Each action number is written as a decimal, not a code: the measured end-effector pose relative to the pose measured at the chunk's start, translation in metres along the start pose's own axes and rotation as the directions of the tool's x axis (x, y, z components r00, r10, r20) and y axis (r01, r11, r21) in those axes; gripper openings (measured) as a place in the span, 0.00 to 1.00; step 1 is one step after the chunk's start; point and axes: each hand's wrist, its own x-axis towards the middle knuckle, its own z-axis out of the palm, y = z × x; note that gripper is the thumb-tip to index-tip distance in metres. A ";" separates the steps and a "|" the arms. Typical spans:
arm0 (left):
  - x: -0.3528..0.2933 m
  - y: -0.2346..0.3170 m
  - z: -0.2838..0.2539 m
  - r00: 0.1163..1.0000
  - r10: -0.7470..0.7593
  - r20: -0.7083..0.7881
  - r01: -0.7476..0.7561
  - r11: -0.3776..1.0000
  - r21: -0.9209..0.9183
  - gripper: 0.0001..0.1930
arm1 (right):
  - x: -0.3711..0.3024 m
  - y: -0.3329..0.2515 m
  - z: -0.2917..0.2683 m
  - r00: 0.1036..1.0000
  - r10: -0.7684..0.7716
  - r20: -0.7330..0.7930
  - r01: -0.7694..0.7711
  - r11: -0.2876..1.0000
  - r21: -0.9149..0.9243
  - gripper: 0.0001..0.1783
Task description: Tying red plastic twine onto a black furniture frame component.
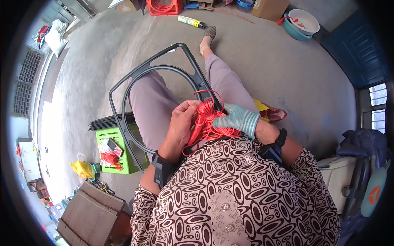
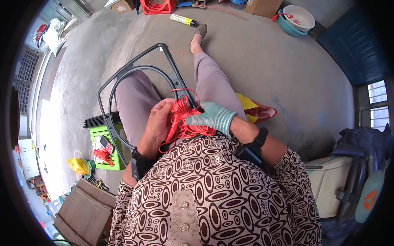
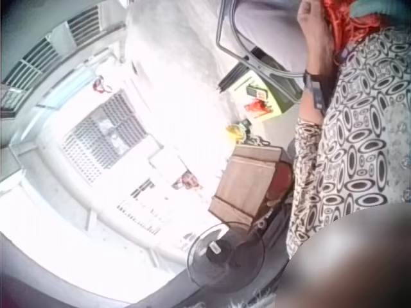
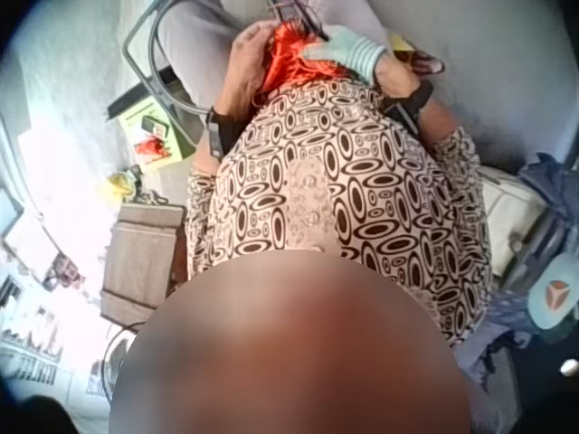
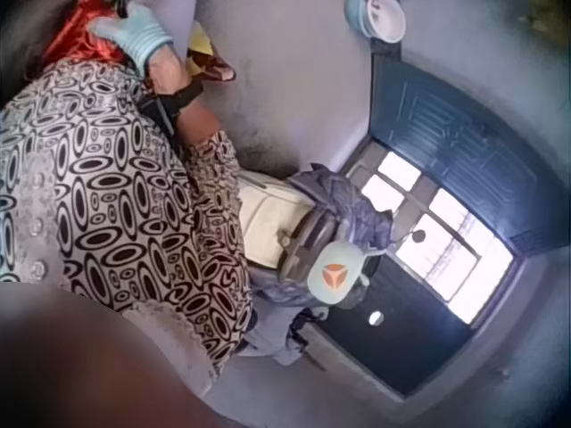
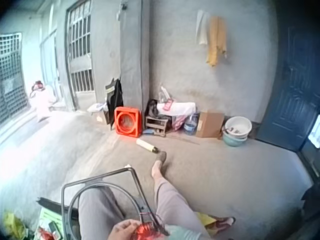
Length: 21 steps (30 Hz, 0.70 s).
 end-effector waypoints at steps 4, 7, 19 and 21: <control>0.002 0.003 0.005 0.999 0.035 -0.030 -0.035 0.999 0.015 0.04 | 0.012 -0.007 0.006 0.975 -0.157 -0.156 0.209 0.881 0.424 0.24; -0.004 -0.007 0.002 1.000 0.019 -0.013 -0.019 1.000 0.019 0.06 | 0.007 -0.004 0.002 0.996 0.025 -0.086 0.006 0.938 0.348 0.24; -0.004 0.004 0.005 0.997 -0.013 0.081 0.006 0.997 0.078 0.09 | 0.008 0.036 -0.014 0.967 -0.145 -0.210 0.247 0.316 0.916 0.14; -0.003 0.004 0.002 0.996 -0.061 0.062 0.056 0.994 0.091 0.09 | 0.021 0.054 -0.028 0.933 -0.145 -0.328 0.335 0.023 0.942 0.14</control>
